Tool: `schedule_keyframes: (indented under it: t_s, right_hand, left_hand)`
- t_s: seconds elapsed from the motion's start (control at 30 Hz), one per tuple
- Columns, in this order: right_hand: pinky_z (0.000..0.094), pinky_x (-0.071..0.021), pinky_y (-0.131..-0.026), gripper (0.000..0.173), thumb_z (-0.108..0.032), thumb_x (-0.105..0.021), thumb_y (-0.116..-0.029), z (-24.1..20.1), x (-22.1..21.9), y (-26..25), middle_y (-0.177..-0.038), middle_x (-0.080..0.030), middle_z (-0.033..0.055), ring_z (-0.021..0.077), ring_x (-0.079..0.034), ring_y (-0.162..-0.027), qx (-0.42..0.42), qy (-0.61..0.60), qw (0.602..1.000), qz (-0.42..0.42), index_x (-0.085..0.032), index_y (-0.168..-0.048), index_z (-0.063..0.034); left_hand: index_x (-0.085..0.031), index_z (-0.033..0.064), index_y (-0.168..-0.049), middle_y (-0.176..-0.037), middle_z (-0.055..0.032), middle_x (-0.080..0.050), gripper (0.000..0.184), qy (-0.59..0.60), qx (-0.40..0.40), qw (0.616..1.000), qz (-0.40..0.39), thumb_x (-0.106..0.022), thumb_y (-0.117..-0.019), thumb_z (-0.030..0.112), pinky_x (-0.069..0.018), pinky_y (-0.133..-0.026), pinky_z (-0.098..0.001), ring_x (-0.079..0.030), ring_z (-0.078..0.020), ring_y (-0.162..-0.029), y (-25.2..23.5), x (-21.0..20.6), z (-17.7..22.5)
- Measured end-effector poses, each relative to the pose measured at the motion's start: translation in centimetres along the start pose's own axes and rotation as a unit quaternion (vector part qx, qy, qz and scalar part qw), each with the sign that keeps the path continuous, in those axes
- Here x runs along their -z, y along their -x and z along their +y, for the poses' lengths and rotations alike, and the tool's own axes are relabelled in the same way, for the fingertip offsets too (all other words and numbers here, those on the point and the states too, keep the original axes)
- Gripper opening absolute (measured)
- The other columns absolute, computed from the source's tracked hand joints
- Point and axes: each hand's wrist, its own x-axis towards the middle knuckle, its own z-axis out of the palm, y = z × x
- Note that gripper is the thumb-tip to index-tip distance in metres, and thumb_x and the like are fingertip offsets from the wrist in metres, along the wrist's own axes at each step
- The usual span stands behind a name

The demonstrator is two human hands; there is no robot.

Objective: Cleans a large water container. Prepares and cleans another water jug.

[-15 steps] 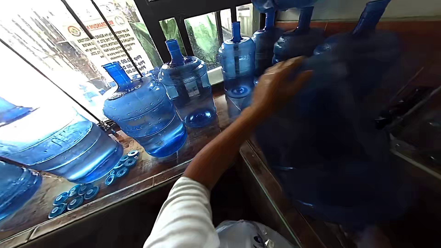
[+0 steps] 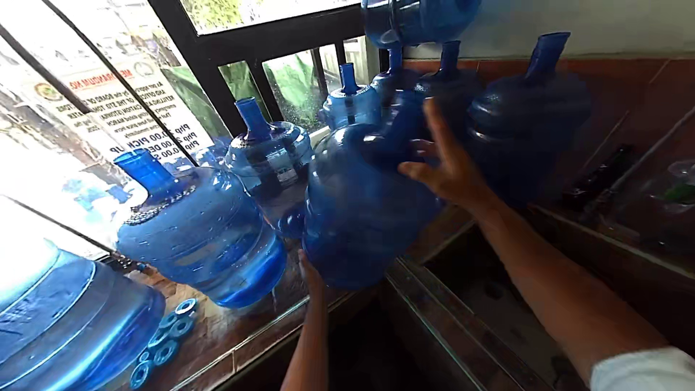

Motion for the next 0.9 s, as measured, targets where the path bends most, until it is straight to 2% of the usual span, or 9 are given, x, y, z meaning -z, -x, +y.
schedule_keyframes:
  t_s: [0.13,0.23,0.3,0.37,0.5,0.6,0.7,0.8,0.9]
  right_hand:
    - [0.0496,-0.0408,-0.117,0.051,-0.028,-0.057,-0.1019,1.2,-9.2,-4.2,-0.146,-0.059,0.019,0.0329,-0.055,-0.138,0.118,0.069,0.99,-0.04,-0.057,-0.143,0.0022]
    - [0.0497,-0.0502,-0.106,0.033,-0.02,-0.055,-0.1004,0.5,-14.0,-5.2,-0.123,-0.074,0.0163,0.033,-0.068,-0.12,0.188,0.07,0.98,-0.016,-0.076,-0.114,0.0014]
    - [0.0474,-0.0536,-0.102,0.031,-0.017,-0.054,-0.0999,0.6,-15.6,-5.1,-0.116,-0.076,0.0157,0.0314,-0.071,-0.115,0.217,0.062,0.974,0.021,-0.078,-0.107,0.0006]
    - [0.0475,-0.0513,-0.105,0.031,-0.017,-0.053,-0.101,1.5,-15.8,-4.6,-0.119,-0.074,0.0166,0.0324,-0.068,-0.119,0.216,0.051,0.974,0.046,-0.077,-0.109,0.0003]
    - [0.0563,-0.0286,-0.123,0.05,-0.033,-0.05,-0.1045,3.7,-14.7,-0.2,-0.15,-0.051,0.0254,0.0425,-0.04,-0.147,0.187,0.052,0.98,0.039,-0.06,-0.14,0.0008]
    - [0.0516,-0.0362,-0.121,0.065,-0.035,-0.057,-0.1007,6.9,-13.2,7.8,-0.166,-0.03,0.0217,0.035,-0.035,-0.152,0.063,0.066,0.995,-0.041,-0.043,-0.155,-0.0025]
    - [0.0633,-0.0346,-0.117,0.047,-0.018,-0.062,-0.0962,11.2,-10.4,18.7,-0.154,-0.046,0.0284,0.0466,-0.043,-0.144,-0.165,0.074,0.978,-0.104,-0.061,-0.139,0.0018]
    - [0.0625,-0.0347,-0.116,0.041,-0.014,-0.06,-0.0989,11.8,-4.7,28.5,-0.148,-0.048,0.0347,0.0521,-0.045,-0.139,-0.339,0.123,0.927,-0.106,-0.063,-0.134,0.0066]
    - [0.0621,-0.0384,-0.114,0.04,-0.011,-0.06,-0.1013,10.1,1.6,36.2,-0.147,-0.048,0.0366,0.0532,-0.047,-0.137,-0.452,0.161,0.876,-0.058,-0.06,-0.135,0.0089]
  left_hand:
    - [-0.03,-0.0055,-0.157,-0.162,-0.0262,-0.033,0.06,-0.09,0.078,0.993,-0.015,-0.016,-0.1142,0.035,-0.0225,-0.125,-0.0445,-0.031,-0.0294,-0.152,0.5,1.9,-1.0]
    - [-0.038,-0.0077,-0.152,-0.157,-0.0282,-0.04,0.057,-0.138,0.119,0.982,-0.043,-0.018,-0.1147,0.031,-0.027,-0.122,-0.0465,-0.037,-0.0327,-0.148,0.1,3.8,-1.0]
    - [-0.043,-0.0106,-0.148,-0.15,-0.0309,-0.046,0.053,-0.183,0.125,0.972,-0.071,-0.022,-0.1149,0.025,-0.0332,-0.118,-0.0474,-0.044,-0.0357,-0.141,0.1,4.9,-0.5]
    - [-0.055,-0.0148,-0.133,-0.133,-0.0343,-0.057,0.05,-0.308,0.14,0.936,-0.096,-0.029,-0.1145,0.024,-0.0399,-0.109,-0.0517,-0.055,-0.0409,-0.127,0.5,5.4,0.3]
    - [-0.067,-0.0071,-0.118,-0.114,-0.0254,-0.069,0.046,-0.428,0.155,0.855,-0.248,-0.04,-0.1111,0.029,-0.0488,-0.1,-0.0542,-0.067,-0.0359,-0.11,3.4,4.3,2.7]
    - [-0.07,-0.003,-0.11,-0.104,-0.0171,-0.07,0.043,-0.37,0.097,0.828,-0.409,-0.045,-0.1092,0.032,-0.0499,-0.091,-0.0478,-0.066,-0.0256,-0.098,6.3,0.8,4.4]
    - [-0.057,-0.0031,-0.14,-0.138,-0.021,-0.062,0.042,-0.303,0.023,0.804,-0.511,-0.053,-0.1075,0.024,-0.0459,-0.111,-0.0429,-0.062,-0.0268,-0.126,8.1,-3.5,6.2]
    - [-0.049,-0.0033,-0.147,-0.146,-0.0227,-0.055,0.048,-0.315,-0.041,0.828,-0.462,-0.053,-0.1067,0.022,-0.045,-0.113,-0.045,-0.059,-0.0304,-0.131,7.0,-5.6,5.9]
    - [-0.055,-0.0031,-0.141,-0.13,-0.0222,-0.066,0.043,-0.314,-0.032,0.864,-0.392,-0.049,-0.1086,0.025,-0.0518,-0.103,-0.0446,-0.067,-0.0283,-0.116,4.8,-5.9,5.1]
